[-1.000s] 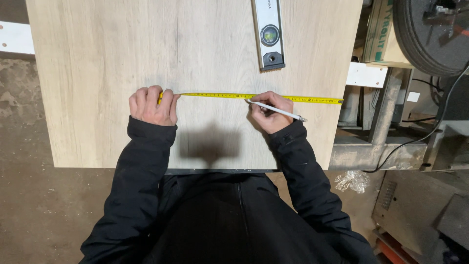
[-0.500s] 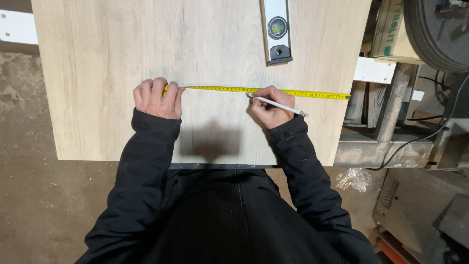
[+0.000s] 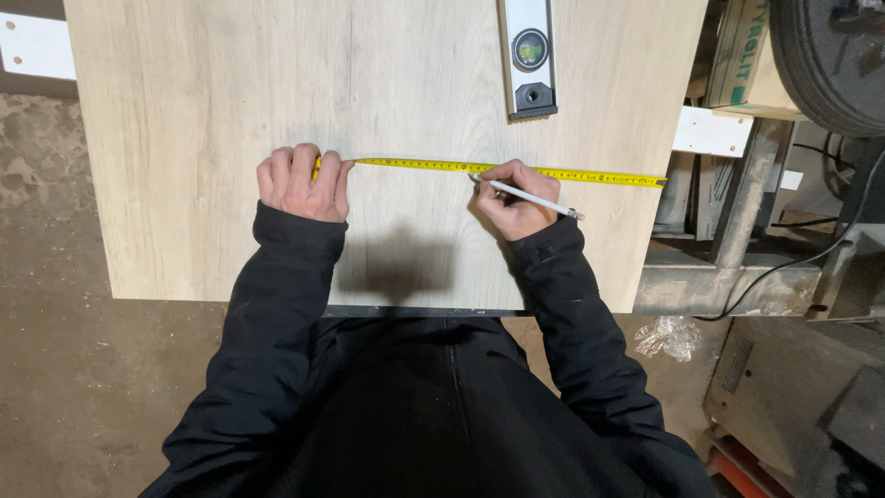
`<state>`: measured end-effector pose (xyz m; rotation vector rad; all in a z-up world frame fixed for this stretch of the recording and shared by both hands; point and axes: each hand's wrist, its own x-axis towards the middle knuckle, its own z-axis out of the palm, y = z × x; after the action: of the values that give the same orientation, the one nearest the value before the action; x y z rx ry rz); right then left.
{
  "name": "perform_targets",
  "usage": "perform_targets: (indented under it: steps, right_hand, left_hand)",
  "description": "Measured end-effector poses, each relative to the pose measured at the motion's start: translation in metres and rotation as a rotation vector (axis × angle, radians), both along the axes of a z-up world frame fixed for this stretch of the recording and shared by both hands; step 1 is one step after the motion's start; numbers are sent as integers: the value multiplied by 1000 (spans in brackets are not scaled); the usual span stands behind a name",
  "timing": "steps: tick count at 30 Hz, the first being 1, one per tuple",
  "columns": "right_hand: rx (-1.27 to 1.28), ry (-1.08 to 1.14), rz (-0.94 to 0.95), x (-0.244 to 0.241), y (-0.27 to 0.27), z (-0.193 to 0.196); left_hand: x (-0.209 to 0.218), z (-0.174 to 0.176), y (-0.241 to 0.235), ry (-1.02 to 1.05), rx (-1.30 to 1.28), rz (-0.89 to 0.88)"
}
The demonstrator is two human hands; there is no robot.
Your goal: Measuring and marking a wooden board with a tape measure, spirit level, and pencil.
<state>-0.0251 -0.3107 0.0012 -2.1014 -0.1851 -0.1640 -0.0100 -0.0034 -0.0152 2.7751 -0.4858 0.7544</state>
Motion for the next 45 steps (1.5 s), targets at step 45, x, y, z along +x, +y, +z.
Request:
perform_targets:
  steps: [45]
  right_hand:
    - [-53,-34,32,3,1,1]
  left_hand:
    - [1,3,-1,-2,9,-2]
